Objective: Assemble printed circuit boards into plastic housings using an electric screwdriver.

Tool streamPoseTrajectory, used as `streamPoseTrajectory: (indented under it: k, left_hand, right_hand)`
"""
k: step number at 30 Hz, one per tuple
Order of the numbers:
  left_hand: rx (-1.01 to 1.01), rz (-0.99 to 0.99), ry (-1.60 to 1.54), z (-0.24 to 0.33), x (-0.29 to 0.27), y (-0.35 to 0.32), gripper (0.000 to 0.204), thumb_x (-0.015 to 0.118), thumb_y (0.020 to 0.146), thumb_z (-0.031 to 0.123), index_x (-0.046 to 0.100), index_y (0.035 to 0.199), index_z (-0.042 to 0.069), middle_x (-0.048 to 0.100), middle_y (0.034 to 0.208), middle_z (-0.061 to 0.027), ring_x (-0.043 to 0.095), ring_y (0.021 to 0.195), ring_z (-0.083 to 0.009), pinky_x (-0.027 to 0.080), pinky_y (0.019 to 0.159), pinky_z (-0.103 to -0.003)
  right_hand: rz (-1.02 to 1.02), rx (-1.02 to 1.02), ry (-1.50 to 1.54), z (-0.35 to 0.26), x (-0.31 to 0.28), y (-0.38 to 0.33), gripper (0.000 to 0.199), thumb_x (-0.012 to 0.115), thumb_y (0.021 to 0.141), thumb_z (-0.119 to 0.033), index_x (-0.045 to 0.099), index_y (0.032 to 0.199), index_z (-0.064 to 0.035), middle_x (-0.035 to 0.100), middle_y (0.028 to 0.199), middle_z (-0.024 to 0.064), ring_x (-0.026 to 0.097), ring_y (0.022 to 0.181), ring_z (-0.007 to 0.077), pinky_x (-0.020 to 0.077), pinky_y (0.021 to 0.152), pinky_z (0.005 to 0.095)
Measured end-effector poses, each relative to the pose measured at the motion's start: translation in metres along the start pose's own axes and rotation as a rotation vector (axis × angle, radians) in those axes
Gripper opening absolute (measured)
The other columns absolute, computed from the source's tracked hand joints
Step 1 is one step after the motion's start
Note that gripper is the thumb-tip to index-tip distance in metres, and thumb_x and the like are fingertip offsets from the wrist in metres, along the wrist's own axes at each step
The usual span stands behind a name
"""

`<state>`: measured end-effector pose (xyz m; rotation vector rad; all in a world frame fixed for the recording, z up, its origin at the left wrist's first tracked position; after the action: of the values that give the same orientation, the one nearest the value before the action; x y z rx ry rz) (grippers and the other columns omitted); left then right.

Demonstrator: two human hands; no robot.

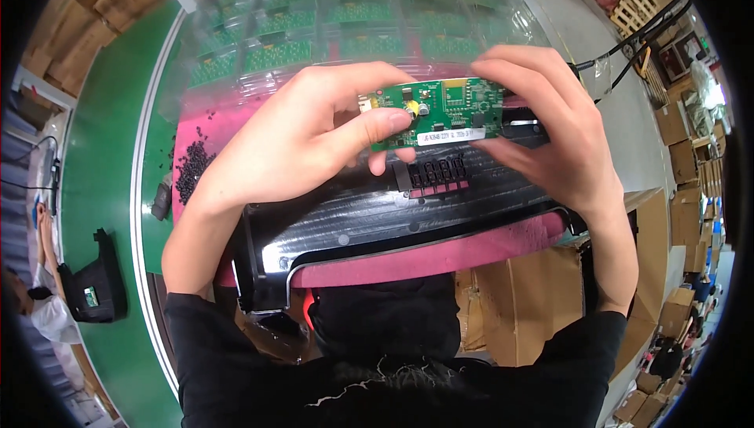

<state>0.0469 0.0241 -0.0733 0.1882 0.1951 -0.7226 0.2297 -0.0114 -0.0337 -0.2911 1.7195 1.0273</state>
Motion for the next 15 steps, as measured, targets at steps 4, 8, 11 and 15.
streamPoseTrajectory:
  k: [4, 8, 11, 15]
  left_hand:
    - [-0.043, -0.060, -0.043, -0.008, 0.003, 0.000, 0.031, 0.055, 0.094, 0.008, 0.054, 0.122, -0.003, 0.068, 0.090, -0.0101, 0.063, 0.065, -0.0086, 0.045, 0.051, -0.018]
    - [-0.053, 0.116, -0.057, -0.014, 0.000, 0.002, 0.040, 0.064, 0.085, 0.001, 0.054, 0.123, -0.004, 0.064, 0.106, -0.0135, 0.066, 0.069, -0.0111, 0.049, 0.051, -0.019]
    - [-0.005, 0.133, 0.072, -0.022, 0.002, 0.005, 0.046, 0.072, 0.077, -0.001, 0.057, 0.120, -0.002, 0.063, 0.110, -0.0129, 0.068, 0.070, -0.0125, 0.051, 0.054, -0.020]
    - [0.007, -0.040, 0.465, -0.040, 0.013, 0.008, 0.046, 0.079, 0.070, 0.009, 0.060, 0.110, 0.000, 0.064, 0.095, -0.0096, 0.065, 0.064, -0.0129, 0.052, 0.054, -0.024]
  right_hand:
    - [0.081, 0.024, 0.143, 0.002, 0.007, -0.019, 0.063, 0.083, 0.062, -0.007, 0.057, 0.118, 0.0008, 0.060, 0.114, 0.0168, 0.060, 0.100, 0.0305, 0.0496, 0.083, 0.0359]
    - [0.258, 0.115, 0.196, 0.011, 0.014, -0.039, 0.060, 0.085, 0.062, -0.011, 0.060, 0.115, -0.0001, 0.063, 0.108, 0.0138, 0.061, 0.094, 0.0263, 0.0495, 0.083, 0.0337]
    - [0.292, 0.329, 0.386, 0.028, 0.028, -0.059, 0.059, 0.084, 0.061, -0.008, 0.060, 0.115, 0.0004, 0.063, 0.107, 0.0124, 0.061, 0.093, 0.0233, 0.0479, 0.082, 0.0302]
    - [0.105, 0.426, 0.556, 0.036, 0.056, -0.074, 0.055, 0.078, 0.064, -0.005, 0.057, 0.114, 0.0027, 0.059, 0.113, 0.0127, 0.056, 0.106, 0.0226, 0.0420, 0.095, 0.0325]
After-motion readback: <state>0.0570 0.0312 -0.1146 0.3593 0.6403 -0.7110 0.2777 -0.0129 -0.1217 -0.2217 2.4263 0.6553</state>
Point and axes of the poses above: each hand's wrist, its own y-axis towards the middle knuckle, its own x-axis out of the palm, z = x × y, the point moved 5 cm from there along y, towards the middle knuckle
